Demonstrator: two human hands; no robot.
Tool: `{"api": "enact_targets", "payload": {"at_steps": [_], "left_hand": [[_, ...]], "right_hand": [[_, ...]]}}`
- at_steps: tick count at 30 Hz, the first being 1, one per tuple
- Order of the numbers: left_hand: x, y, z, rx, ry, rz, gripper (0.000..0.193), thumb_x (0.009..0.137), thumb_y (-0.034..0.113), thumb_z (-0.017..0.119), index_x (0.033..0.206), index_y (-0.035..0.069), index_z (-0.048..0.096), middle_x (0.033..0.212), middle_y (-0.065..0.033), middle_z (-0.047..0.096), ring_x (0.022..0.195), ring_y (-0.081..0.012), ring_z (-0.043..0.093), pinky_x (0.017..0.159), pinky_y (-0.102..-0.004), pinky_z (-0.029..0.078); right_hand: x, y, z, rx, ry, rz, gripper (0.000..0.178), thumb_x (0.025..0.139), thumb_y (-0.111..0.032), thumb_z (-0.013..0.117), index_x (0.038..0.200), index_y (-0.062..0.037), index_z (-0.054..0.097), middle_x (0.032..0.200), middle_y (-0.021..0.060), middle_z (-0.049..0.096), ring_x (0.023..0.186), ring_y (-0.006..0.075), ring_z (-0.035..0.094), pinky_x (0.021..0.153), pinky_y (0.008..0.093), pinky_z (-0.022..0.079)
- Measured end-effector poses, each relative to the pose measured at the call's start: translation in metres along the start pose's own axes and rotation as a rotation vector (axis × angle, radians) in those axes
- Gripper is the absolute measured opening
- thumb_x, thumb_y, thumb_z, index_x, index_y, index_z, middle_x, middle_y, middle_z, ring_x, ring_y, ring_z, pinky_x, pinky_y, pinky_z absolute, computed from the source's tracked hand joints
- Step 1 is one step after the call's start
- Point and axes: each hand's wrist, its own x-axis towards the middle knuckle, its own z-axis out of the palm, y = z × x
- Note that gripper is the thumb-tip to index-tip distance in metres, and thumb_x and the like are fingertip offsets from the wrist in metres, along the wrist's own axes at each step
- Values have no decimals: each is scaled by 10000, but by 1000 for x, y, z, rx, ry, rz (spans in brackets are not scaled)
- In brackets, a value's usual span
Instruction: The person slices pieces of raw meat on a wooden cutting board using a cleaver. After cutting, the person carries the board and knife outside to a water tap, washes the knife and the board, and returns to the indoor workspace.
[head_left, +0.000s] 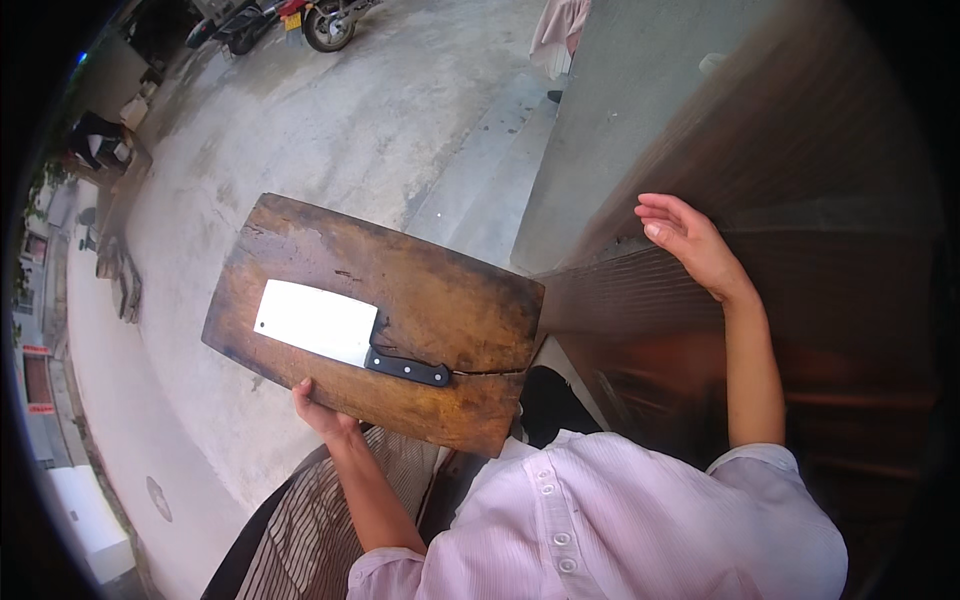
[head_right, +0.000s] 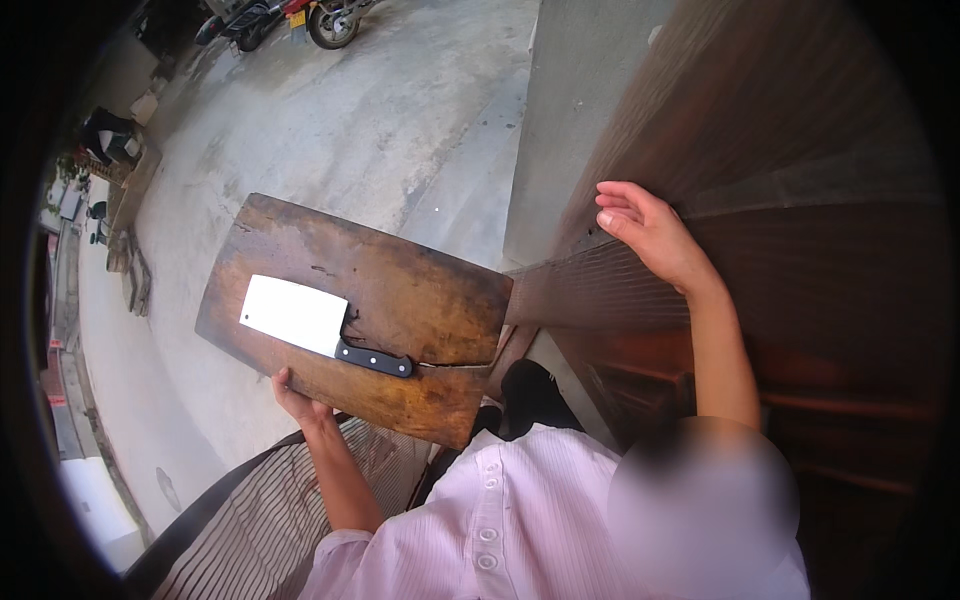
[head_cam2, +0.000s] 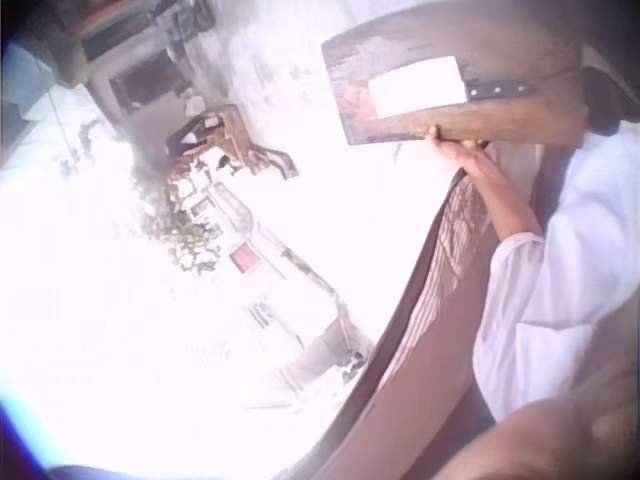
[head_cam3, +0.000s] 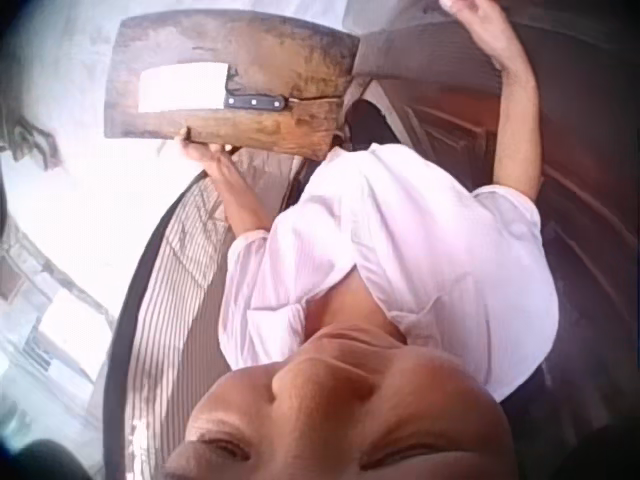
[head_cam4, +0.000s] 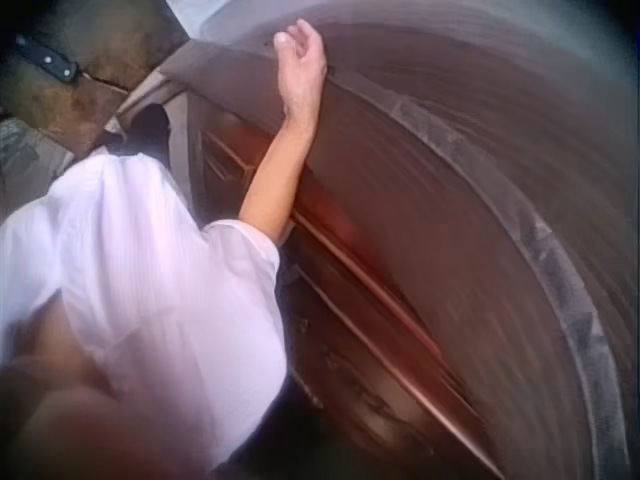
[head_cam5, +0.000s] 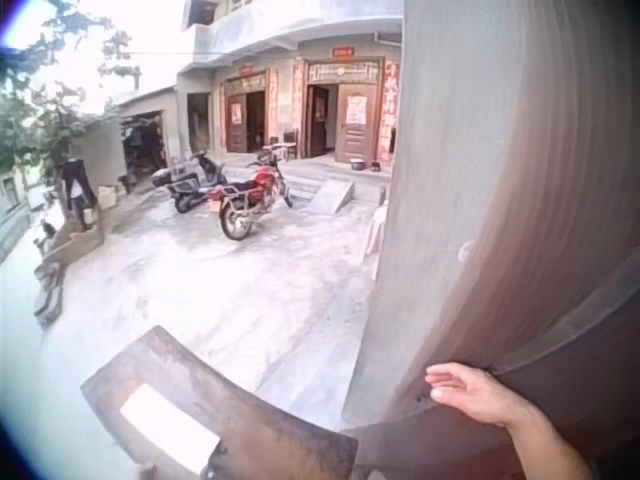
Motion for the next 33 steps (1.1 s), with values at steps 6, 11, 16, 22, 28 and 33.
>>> {"api": "enact_targets", "payload": {"at_steps": [6, 11, 16, 22, 28, 33], "left_hand": [[-16, 21, -9, -29, 21, 169, 505, 698, 228, 503, 1145, -1, 455, 1079, -134, 529, 1011, -277, 519, 875, -390, 430], [-17, 13, -14, -88, 142, 374, 533, 687, 233, 501, 1166, 5, 446, 1126, -124, 508, 1060, -275, 495, 890, -400, 422], [-30, -3, -30, -193, 130, 406, 512, 695, 258, 485, 1150, 24, 462, 1124, -117, 514, 1065, -284, 497, 904, -421, 423], [-9, 0, -36, -217, 151, 448, 555, 674, 254, 477, 1174, 18, 434, 1143, -132, 487, 1081, -288, 479, 921, -415, 413], [149, -26, -55, -255, 23, 326, 580, 651, 268, 486, 1184, 43, 448, 1148, -122, 498, 1087, -295, 479, 939, -436, 392], [296, -35, 4, -223, -57, 325, 549, 655, 265, 485, 1150, 28, 461, 1128, -117, 504, 1060, -286, 488, 916, -410, 404]], "right_hand": [[-33, 31, -7, 24, -69, 184, 439, 881, -161, 527, 1284, -39, 403, 1150, 109, 535, 1056, 156, 503, 902, 289, 397], [-54, 119, 35, 280, -4, 268, 500, 882, -199, 529, 1315, -23, 352, 1131, 104, 550, 1018, 156, 526, 878, 288, 405], [-22, 101, 120, 131, -32, 1, 534, 840, -221, 611, 1286, -27, 391, 1116, 137, 558, 1068, 201, 512, 902, 314, 405], [37, 68, 188, -52, 53, -516, 345, 762, -160, 640, 1073, -25, 576, 1155, 115, 537, 1033, 233, 519, 892, 358, 402], [134, 47, 373, -393, -60, -1105, 367, 713, -220, 669, 1002, -22, 561, 1059, 114, 528, 1038, 271, 467, 891, 371, 385], [293, 27, 427, -673, -91, -1066, 299, 738, -191, 623, 946, -6, 514, 968, 134, 484, 958, 291, 471, 830, 392, 407]]}}
